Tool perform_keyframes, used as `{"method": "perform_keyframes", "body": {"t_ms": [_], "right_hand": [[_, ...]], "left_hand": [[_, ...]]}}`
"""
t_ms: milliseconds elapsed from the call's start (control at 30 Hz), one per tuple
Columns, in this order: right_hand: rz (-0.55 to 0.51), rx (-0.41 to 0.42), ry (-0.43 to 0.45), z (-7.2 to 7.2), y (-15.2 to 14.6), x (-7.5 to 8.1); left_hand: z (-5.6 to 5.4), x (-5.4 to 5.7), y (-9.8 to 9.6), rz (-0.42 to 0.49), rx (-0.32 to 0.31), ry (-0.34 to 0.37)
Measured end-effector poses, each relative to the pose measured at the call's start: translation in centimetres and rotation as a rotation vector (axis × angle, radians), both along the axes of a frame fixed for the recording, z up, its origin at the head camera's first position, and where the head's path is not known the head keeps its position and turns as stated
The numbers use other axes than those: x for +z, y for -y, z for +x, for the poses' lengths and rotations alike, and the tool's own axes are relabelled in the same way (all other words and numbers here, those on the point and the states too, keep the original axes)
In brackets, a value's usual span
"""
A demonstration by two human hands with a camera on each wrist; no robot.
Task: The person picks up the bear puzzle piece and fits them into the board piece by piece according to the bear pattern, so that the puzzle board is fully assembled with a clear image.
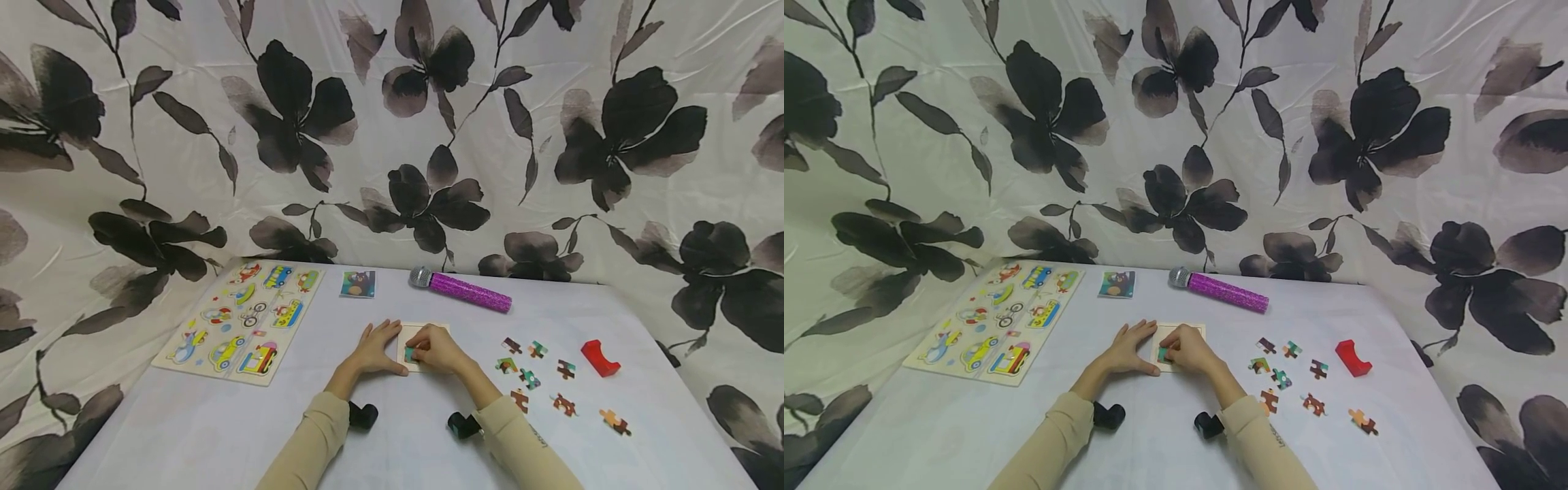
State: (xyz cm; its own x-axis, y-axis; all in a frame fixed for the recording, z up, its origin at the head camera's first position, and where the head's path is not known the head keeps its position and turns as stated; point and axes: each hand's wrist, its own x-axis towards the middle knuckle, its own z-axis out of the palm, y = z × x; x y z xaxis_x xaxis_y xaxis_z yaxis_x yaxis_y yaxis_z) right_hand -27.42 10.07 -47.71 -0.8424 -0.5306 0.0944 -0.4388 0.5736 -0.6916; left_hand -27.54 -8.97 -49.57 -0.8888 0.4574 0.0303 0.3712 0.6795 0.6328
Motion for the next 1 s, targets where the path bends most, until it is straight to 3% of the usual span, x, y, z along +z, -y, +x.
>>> {"method": "perform_keyframes", "body": {"t_ms": [167, 533, 767, 900, 1000], "right_hand": [[0.007, 0.062, -0.058, 0.1, 0.4, 0.1], [0.071, 0.057, -0.186, 0.3, 0.8, -0.1], [-0.018, 0.022, -0.079, 0.3, 0.4, -0.5], [-0.062, -0.025, -0.053, 0.4, 0.3, -0.6], [-0.083, -0.013, -0.056, 0.5, 0.2, -0.5]], "left_hand": [[0.0, 0.1, 0.0, 0.007, 0.006, 0.002], [0.0, 0.3, 0.0, 0.012, 0.001, -0.014], [-0.5, 1.3, -0.6, -0.06, 0.026, -0.02], [-0.6, 1.6, -0.8, -0.1, 0.026, -0.026], [-0.6, 1.5, -0.7, -0.117, 0.028, -0.034]]}}
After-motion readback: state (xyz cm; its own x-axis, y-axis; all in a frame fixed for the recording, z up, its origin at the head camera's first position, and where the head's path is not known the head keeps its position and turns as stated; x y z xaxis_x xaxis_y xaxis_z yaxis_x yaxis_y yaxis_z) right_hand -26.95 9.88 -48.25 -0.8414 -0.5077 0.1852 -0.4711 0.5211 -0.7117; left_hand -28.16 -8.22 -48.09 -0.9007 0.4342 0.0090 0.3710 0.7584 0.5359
